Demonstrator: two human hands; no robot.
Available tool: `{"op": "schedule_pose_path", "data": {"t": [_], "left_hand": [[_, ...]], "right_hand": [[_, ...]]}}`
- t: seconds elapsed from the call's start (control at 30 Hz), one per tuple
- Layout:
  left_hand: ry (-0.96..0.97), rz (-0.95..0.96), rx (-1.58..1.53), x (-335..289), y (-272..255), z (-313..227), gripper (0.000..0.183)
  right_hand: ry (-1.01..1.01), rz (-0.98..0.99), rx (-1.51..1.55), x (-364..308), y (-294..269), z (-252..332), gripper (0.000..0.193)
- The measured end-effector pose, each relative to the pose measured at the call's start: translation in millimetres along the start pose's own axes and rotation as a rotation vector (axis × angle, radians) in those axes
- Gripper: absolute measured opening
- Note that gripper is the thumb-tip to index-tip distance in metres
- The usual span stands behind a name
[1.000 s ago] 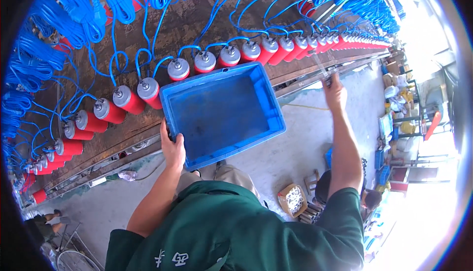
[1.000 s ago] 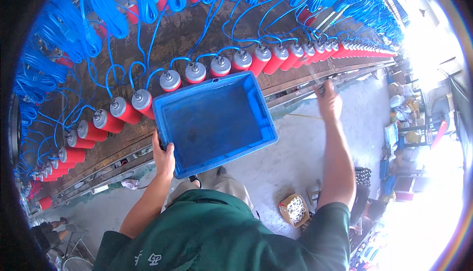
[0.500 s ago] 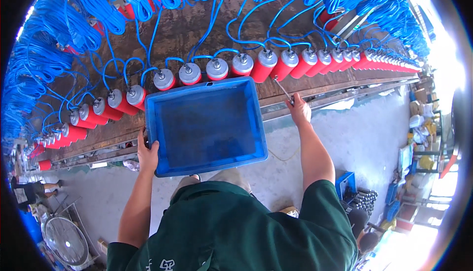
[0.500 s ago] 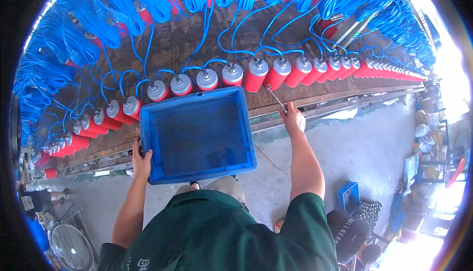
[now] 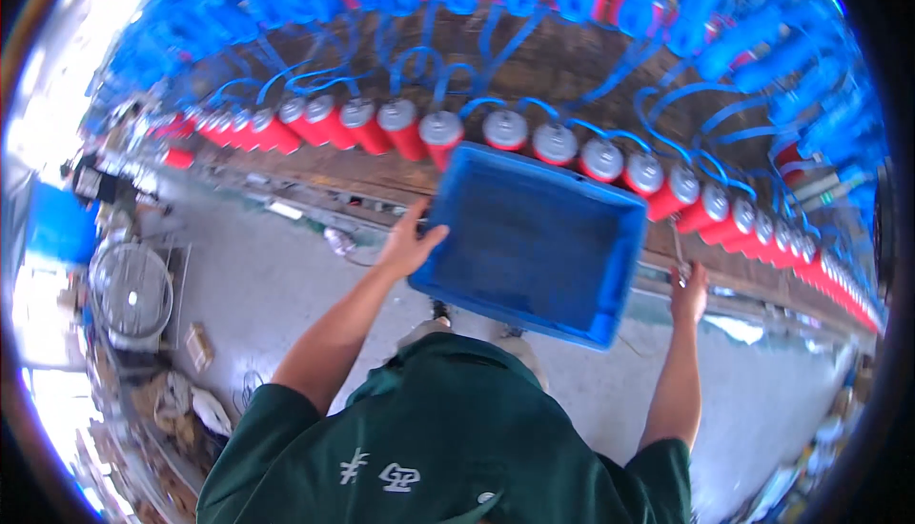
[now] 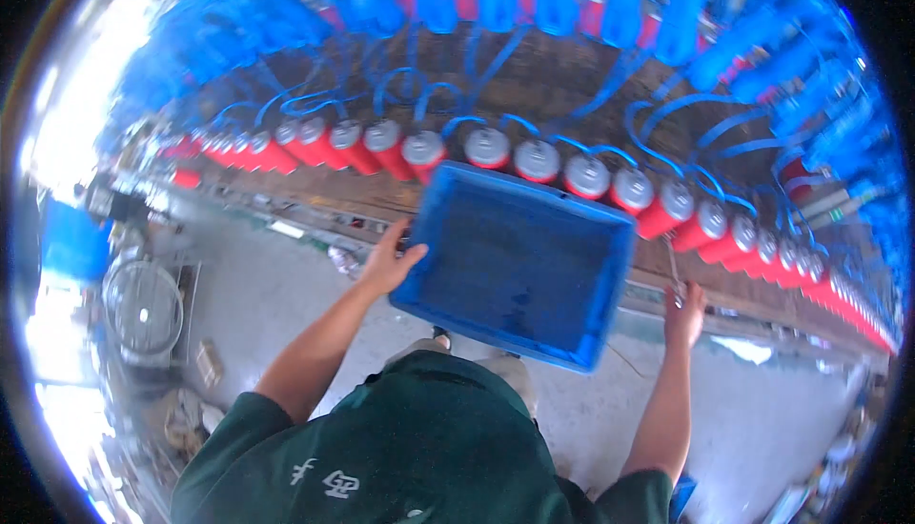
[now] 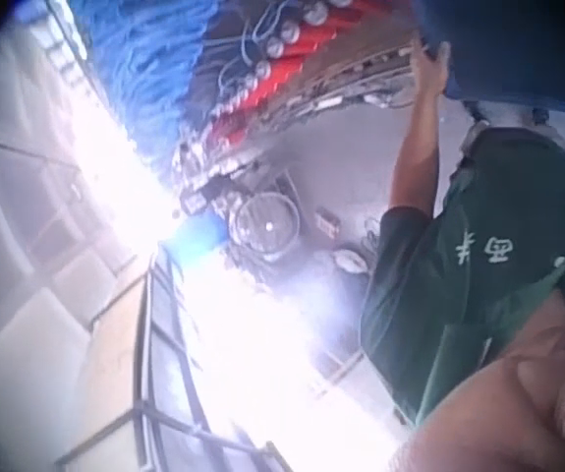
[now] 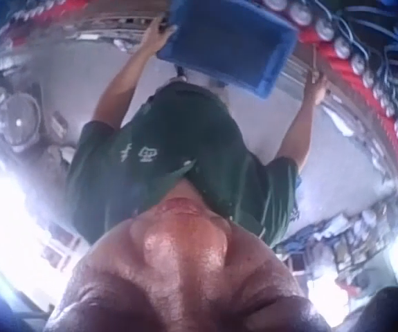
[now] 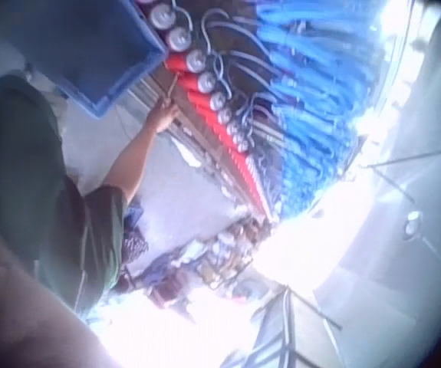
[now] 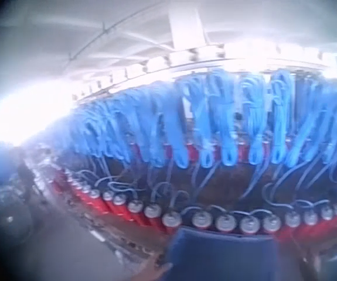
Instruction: The person picks up a red canister, uses a handheld air nozzle to apply pressure to a valve, and then submerges the canister in a blue bin of water, repeating the process for multiple canisters.
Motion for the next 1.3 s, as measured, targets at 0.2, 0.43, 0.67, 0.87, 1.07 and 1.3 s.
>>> {"op": "schedule_pose_path", "data": {"t": [0.2,0.43,0.67,0.87,1.07,1.3], "left_hand": [[-0.047,-0.089,-0.264,24,-47,40,0.064],[-0.180,-0.740,-0.055,148,-265,166,0.088],[-0.065,-0.363,0.157,261,-350,160,0.125],[-0.052,-0.226,-0.059,279,-335,160,0.109],[-0.006,-0.623,0.001,197,-321,170,0.081],[-0.177,-0.758,-0.387,99,-319,160,0.066]], "right_hand": [[0.237,-0.213,0.365,-66,-28,12,0.024],[0.760,0.077,0.724,-194,-27,106,0.017],[0.877,0.232,0.729,-290,-28,135,0.026],[0.953,0.366,0.788,-323,-39,176,0.030],[0.915,0.304,0.969,-315,-22,192,0.017],[0.925,0.438,0.922,-284,-43,217,0.030]]}}
Point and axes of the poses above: each hand's wrist, its own x-axis towards the middle knuckle, its own y-axis out of the palm, z = x × y, the point moved 7 cm from there along x, towards the middle knuckle, and after that the axes turned 8 degrees about -y, right-handed, at the moved point
